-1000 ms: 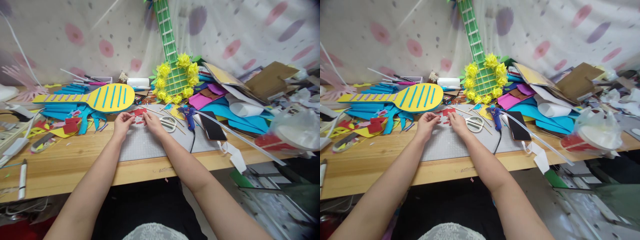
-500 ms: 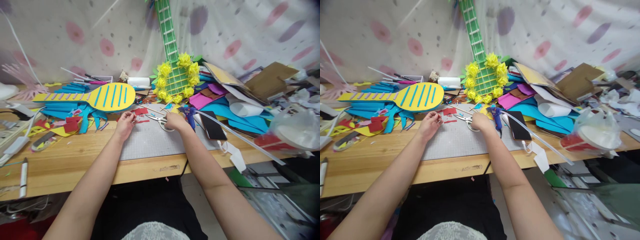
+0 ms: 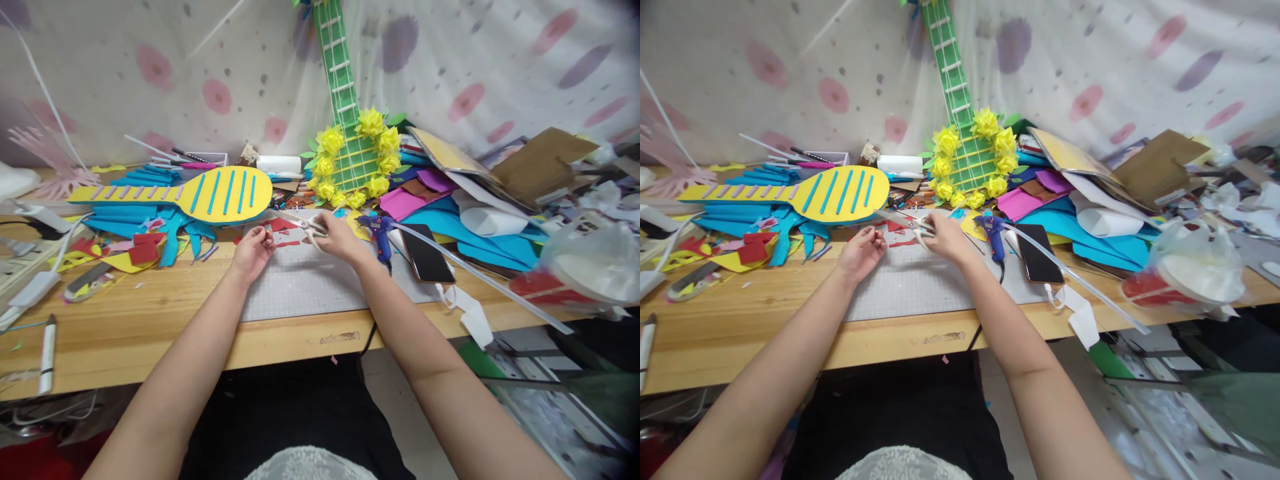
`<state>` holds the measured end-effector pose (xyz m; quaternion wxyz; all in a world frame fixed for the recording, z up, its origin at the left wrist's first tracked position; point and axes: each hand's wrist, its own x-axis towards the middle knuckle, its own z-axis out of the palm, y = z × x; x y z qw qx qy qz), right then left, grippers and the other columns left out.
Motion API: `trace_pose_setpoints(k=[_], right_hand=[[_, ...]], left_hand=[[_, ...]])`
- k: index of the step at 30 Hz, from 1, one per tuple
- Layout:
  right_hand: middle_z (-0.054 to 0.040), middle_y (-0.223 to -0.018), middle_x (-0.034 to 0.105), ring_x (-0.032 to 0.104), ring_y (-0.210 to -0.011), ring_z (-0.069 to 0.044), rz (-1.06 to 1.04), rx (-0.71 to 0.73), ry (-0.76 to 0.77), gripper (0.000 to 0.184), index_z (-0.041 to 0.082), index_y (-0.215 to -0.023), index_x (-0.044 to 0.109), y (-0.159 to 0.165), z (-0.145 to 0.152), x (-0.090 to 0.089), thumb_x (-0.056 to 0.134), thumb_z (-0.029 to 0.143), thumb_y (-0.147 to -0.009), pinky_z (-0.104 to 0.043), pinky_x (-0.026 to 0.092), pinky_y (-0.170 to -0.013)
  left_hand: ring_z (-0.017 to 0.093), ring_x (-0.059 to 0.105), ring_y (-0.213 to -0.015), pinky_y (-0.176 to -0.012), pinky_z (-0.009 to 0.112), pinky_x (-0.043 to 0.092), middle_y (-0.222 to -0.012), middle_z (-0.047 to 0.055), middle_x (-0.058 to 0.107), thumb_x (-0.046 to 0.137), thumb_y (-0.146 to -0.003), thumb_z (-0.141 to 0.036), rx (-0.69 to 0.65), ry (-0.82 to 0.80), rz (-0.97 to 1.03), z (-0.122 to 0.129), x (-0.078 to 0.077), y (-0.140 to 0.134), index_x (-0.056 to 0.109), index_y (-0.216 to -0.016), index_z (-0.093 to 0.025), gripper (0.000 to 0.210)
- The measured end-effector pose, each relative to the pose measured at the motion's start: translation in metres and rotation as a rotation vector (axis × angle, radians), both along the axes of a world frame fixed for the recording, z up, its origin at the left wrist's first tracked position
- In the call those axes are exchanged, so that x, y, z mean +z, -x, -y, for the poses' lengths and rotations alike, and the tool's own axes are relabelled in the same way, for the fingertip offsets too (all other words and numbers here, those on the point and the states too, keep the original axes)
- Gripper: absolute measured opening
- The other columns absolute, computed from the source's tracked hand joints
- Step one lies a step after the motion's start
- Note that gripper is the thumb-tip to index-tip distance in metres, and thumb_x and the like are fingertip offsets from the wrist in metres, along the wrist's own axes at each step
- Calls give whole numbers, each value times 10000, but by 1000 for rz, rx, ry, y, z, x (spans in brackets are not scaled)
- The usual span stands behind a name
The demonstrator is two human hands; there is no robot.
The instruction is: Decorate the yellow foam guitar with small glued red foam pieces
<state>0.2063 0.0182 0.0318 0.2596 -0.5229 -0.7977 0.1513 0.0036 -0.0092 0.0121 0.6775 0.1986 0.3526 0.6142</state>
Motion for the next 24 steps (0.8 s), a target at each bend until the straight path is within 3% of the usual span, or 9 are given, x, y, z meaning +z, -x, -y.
trace_pose_setpoints(k=[5, 24], right_hand=[[-37, -774, 618, 518, -725, -154, 146, 95, -103, 389, 175, -796, 566, 28, 9, -12, 548, 560, -742, -265, 261, -659], [-2, -688, 633, 517, -631, -130, 221, 77, -26, 441, 204, -767, 595, 24, 15, -20, 516, 637, -734, -248, 272, -648]], left_hand=[[47, 473, -497, -560, 178, 435, -589, -36, 507, 497, -752, -32, 6, -7, -12, 1, 2, -1, 468, -726, -169, 143], [51, 462, -497, -545, 180, 430, -583, -46, 498, 483, -712, 22, 12, -57, -22, 0, -2, -5, 473, -726, -170, 192]])
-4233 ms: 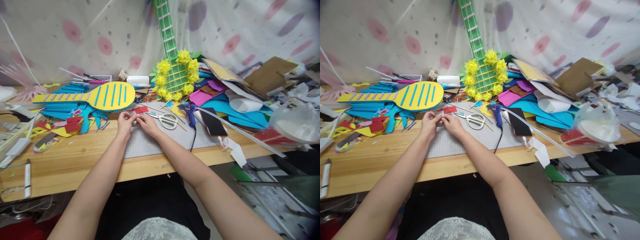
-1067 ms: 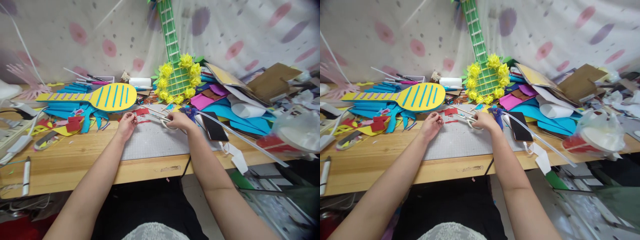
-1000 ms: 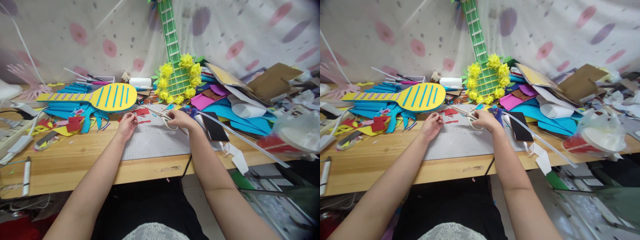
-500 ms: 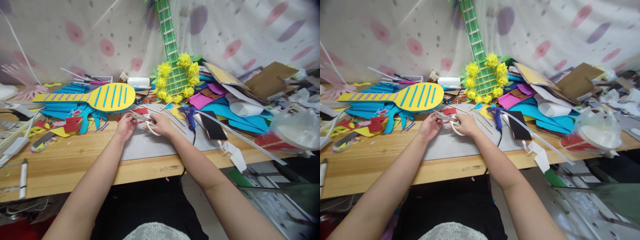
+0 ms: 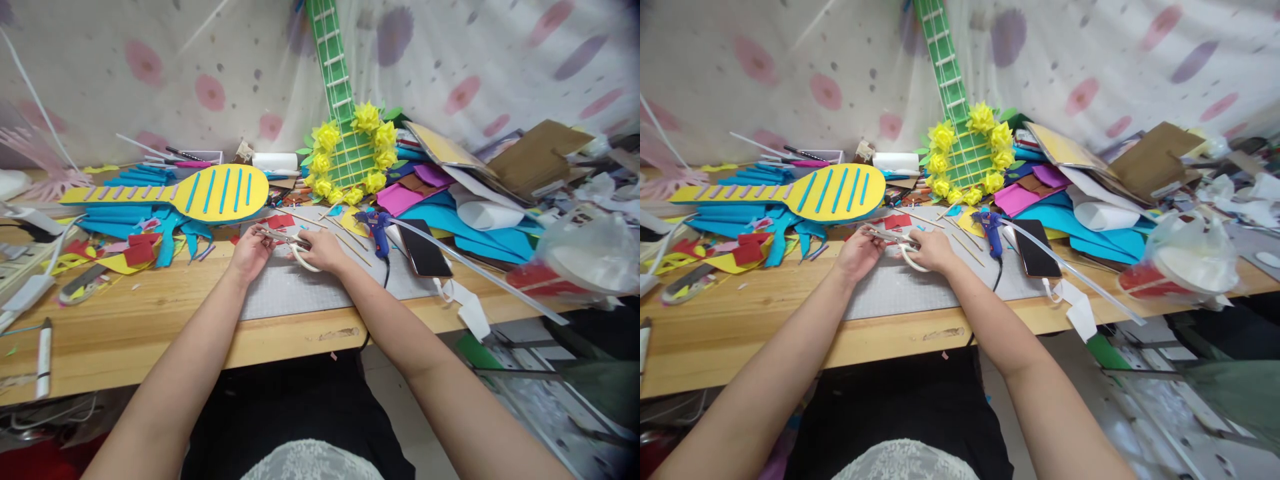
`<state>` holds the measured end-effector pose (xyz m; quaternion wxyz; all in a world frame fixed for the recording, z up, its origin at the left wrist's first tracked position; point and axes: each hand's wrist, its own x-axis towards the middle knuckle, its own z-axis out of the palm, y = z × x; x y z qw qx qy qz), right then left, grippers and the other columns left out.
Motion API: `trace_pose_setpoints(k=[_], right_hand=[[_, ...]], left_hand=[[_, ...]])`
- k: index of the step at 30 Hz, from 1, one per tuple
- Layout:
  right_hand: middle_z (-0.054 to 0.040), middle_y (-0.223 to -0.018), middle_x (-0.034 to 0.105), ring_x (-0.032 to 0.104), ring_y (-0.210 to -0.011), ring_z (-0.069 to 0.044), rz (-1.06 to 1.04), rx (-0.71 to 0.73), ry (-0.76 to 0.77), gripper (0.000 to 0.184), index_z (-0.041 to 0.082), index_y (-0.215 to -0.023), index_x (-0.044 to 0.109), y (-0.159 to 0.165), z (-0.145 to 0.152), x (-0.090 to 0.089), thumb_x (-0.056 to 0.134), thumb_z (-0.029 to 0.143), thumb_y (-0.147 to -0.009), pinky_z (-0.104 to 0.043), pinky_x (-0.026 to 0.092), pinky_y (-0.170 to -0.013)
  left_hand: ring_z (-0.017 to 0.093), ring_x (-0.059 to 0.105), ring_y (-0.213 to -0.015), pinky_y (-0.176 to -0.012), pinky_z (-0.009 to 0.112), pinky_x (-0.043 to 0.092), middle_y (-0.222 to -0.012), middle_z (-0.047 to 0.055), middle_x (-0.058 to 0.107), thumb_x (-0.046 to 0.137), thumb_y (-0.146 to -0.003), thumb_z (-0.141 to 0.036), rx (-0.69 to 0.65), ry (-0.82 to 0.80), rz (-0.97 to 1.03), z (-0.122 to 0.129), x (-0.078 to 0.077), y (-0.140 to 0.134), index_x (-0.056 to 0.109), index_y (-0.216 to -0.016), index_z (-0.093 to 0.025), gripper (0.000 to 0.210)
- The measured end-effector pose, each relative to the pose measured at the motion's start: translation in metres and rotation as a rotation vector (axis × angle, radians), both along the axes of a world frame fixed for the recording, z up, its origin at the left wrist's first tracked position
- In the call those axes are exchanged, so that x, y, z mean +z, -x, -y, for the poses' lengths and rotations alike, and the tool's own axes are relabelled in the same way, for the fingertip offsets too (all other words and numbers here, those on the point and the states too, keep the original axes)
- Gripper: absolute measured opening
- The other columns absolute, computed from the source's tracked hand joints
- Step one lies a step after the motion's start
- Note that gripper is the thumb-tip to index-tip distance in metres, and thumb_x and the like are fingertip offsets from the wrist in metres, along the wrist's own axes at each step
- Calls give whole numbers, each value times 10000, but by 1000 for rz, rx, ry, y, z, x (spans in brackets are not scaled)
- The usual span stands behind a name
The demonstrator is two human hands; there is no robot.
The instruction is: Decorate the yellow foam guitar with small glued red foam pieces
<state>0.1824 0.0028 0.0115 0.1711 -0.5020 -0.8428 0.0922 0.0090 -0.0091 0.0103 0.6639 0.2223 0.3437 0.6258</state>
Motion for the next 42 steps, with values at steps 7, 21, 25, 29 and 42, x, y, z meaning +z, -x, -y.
trace_pose_setpoints(k=[7, 21, 25, 29, 42], right_hand=[[-10, -699, 651, 541, -634, -148, 25, -51, -5, 482, 224, -782, 625, 1, 2, 0, 492, 682, -722, -244, 254, -577], [-21, -726, 657, 556, -663, -155, 23, -58, 3, 489, 218, -822, 620, 0, 1, 0, 476, 677, -739, -242, 256, -584], [-17, -711, 651, 549, -650, -147, 15, -35, -22, 465, 212, -786, 608, 2, 2, -1, 475, 656, -754, -245, 254, -592], [-17, -701, 651, 550, -653, -151, 20, -48, -7, 463, 213, -783, 608, 1, 2, 0, 482, 657, -747, -246, 253, -595], [-23, -720, 667, 566, -663, -168, 40, -74, -15, 511, 230, -773, 627, -2, 3, 0, 465, 711, -717, -249, 237, -565]], left_hand=[[48, 476, -514, -543, 163, 437, -609, -36, 506, 467, -756, 14, 11, 30, 3, 1, 2, -2, 481, -730, -169, 185], [49, 463, -503, -534, 169, 419, -585, -34, 488, 455, -777, 4, 16, 64, 47, 2, 6, -3, 471, -680, -161, 192], [46, 452, -491, -529, 170, 418, -591, -39, 486, 459, -747, 18, 7, 34, 23, 1, 5, -3, 480, -693, -160, 188], [46, 446, -488, -529, 167, 418, -575, -44, 475, 439, -746, 21, 0, 31, 35, 1, 3, -2, 472, -700, -162, 191], [36, 446, -484, -525, 151, 404, -584, -46, 484, 474, -747, 14, 11, 25, 15, -1, 1, -3, 470, -715, -165, 183]])
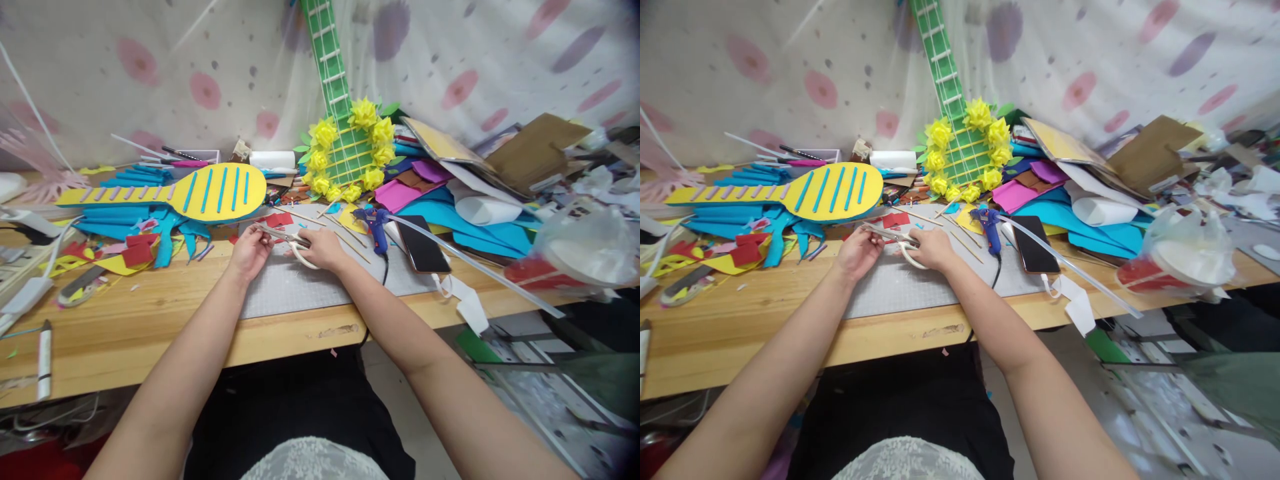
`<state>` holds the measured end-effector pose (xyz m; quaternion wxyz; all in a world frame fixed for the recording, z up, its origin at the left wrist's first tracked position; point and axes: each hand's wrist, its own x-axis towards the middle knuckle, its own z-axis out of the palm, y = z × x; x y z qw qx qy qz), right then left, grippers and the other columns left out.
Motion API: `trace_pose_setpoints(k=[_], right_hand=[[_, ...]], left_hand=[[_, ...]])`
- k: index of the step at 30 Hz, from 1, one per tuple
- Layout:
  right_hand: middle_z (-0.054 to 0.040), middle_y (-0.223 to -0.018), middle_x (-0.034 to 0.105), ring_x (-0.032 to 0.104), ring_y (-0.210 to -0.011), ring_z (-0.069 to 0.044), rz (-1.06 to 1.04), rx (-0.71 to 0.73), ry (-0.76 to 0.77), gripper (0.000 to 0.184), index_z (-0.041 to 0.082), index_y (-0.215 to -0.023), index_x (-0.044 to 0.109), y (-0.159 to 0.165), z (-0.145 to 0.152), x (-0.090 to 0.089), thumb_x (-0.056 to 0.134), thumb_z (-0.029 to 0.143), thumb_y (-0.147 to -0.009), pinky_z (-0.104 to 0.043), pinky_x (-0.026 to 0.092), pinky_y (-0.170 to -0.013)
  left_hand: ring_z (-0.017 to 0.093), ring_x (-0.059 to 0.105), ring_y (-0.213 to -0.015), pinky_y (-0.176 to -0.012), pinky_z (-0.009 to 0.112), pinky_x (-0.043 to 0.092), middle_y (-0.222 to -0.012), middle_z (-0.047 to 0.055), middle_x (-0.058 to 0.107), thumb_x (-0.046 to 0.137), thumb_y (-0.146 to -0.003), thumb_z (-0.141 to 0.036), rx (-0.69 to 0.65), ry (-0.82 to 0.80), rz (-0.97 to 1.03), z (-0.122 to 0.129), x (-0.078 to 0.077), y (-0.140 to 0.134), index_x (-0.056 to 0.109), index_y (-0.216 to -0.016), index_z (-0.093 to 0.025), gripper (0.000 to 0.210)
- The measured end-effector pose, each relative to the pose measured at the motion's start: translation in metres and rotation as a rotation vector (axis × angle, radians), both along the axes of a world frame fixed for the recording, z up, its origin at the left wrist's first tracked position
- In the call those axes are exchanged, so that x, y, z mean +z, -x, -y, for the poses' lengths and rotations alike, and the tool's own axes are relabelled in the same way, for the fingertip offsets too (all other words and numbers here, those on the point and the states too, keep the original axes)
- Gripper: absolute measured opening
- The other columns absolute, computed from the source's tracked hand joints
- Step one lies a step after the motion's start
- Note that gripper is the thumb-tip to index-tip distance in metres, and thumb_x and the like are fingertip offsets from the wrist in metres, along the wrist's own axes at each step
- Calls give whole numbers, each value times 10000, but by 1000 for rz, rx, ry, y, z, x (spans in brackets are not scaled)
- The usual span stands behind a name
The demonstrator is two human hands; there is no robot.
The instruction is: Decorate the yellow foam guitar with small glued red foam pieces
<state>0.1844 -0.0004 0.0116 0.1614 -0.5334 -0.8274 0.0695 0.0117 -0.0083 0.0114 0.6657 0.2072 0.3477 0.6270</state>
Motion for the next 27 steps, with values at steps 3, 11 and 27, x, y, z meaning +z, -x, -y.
trace_pose_setpoints(k=[3, 11, 27], right_hand=[[-28, -733, 671, 571, -678, -171, 3, -6, 2, 516, 230, -768, 629, 0, 0, 0, 458, 714, -720, -250, 238, -565], [-28, -757, 667, 569, -689, -162, -40, -117, 33, 525, 227, -786, 618, 1, 0, -1, 427, 714, -744, -243, 254, -566], [-16, -716, 653, 566, -668, -161, -24, 11, 16, 454, 225, -787, 602, 2, 5, 2, 461, 655, -760, -252, 262, -607]], left_hand=[[34, 450, -491, -527, 144, 405, -574, -44, 477, 453, -773, 15, 7, 12, 16, 0, 0, 0, 468, -714, -161, 187], [31, 460, -512, -554, 149, 428, -625, -31, 509, 529, -809, -76, -12, -4, 13, 2, 3, 2, 469, -700, -162, 151], [46, 494, -540, -584, 178, 438, -643, -60, 534, 542, -751, -17, 58, -99, -49, -1, -5, 1, 477, -745, -190, 186]])
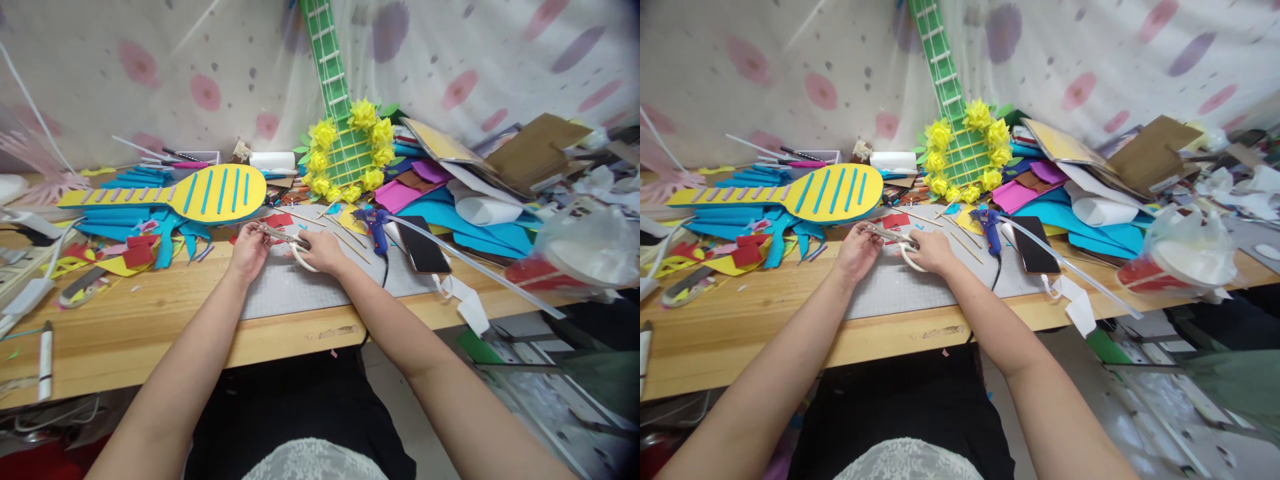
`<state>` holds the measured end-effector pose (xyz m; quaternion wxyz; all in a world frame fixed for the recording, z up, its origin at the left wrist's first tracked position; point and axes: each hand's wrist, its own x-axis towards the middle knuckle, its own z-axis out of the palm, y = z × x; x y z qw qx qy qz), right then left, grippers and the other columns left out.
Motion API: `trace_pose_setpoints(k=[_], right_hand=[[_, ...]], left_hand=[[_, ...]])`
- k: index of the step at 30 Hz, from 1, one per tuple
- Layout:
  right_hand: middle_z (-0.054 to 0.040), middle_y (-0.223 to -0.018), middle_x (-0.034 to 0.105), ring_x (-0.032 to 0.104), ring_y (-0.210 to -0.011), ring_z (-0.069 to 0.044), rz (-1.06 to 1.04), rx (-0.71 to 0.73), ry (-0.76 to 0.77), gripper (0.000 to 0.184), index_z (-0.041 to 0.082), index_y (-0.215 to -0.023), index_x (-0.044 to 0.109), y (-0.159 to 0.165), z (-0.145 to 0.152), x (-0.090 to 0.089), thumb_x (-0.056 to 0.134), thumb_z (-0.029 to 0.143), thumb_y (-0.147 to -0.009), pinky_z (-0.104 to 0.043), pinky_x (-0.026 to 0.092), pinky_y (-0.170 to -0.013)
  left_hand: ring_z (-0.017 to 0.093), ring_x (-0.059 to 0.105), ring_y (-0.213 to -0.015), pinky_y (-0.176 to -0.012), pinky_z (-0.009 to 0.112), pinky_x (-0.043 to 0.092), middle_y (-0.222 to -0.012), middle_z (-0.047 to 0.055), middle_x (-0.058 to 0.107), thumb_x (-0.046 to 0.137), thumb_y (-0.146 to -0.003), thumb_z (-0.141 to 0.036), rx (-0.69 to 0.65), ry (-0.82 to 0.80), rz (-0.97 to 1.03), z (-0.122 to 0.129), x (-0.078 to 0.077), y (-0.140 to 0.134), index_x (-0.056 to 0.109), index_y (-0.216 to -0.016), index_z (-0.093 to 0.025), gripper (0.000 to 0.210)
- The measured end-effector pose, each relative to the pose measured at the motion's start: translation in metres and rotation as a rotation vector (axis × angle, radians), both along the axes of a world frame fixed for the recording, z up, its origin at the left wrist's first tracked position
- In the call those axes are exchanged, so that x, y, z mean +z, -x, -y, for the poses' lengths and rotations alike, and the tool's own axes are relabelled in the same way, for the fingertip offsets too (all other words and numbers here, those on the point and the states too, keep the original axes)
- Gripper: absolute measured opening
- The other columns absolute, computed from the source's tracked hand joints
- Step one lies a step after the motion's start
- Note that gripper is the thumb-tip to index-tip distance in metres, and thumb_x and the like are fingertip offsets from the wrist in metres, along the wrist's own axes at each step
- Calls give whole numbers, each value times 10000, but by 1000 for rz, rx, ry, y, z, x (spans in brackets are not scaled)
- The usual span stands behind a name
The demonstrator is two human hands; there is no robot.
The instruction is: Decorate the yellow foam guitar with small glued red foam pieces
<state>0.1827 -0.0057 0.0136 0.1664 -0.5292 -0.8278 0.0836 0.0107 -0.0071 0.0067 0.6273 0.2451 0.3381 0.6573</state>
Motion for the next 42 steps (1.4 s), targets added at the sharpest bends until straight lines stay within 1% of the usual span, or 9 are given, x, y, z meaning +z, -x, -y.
trace_pose_setpoints(k=[7, 17, 24, 27, 30, 34, 37, 42], right_hand=[[-28, -728, 663, 568, -684, -161, 9, -26, -8, 494, 215, -777, 611, 2, -1, -4, 446, 680, -757, -250, 260, -603], [-31, -739, 670, 560, -671, -151, -15, -21, -47, 522, 205, -776, 623, 3, -3, -11, 428, 688, -758, -246, 239, -578], [-32, -783, 674, 569, -687, -144, -5, 14, 8, 519, 205, -813, 619, 2, -4, -9, 413, 680, -775, -239, 239, -572], [-31, -787, 673, 573, -696, -145, 4, 22, 25, 520, 205, -813, 616, 2, -4, -8, 412, 682, -776, -238, 241, -572], [-29, -790, 673, 576, -697, -148, 7, 22, 12, 512, 206, -810, 609, 2, -4, -6, 417, 679, -775, -241, 240, -577], [-27, -799, 672, 581, -718, -150, 2, 35, 8, 473, 207, -864, 596, 4, -2, -5, 434, 645, -790, -243, 253, -603], [-24, -798, 672, 582, -718, -148, -6, 21, 26, 458, 209, -872, 592, 6, 0, -4, 428, 631, -802, -244, 257, -604], [-21, -796, 679, 589, -702, -150, -3, -14, 42, 479, 215, -851, 601, 8, 2, -3, 416, 654, -793, -246, 250, -582]], left_hand=[[55, 506, -552, -581, 188, 442, -652, -57, 531, 577, -755, -42, 1, -32, -3, -1, -3, 0, 479, -757, -192, 179], [52, 505, -553, -565, 176, 438, -655, -59, 529, 587, -754, -53, 8, -25, 67, -2, -7, -2, 463, -760, -192, 186], [49, 502, -553, -559, 170, 438, -653, -50, 534, 534, -784, -32, 24, -38, 108, -2, -5, -4, 463, -766, -182, 167], [47, 501, -549, -563, 167, 437, -651, -54, 532, 567, -772, -50, 25, -29, 89, -1, -5, -6, 461, -767, -187, 173], [49, 516, -568, -576, 166, 442, -670, -56, 539, 610, -743, -64, 27, -32, 64, 0, -5, -7, 460, -770, -195, 201], [50, 492, -537, -556, 176, 443, -659, -65, 524, 613, -732, -69, 43, -25, 57, -1, -5, -6, 457, -767, -200, 206], [51, 471, -524, -533, 174, 432, -658, -70, 514, 627, -719, -79, 40, -39, 37, -1, -7, -5, 454, -771, -206, 220], [56, 461, -537, -517, 173, 415, -655, -66, 497, 664, -701, -120, 22, -61, 21, -2, -7, -6, 445, -758, -205, 242]])
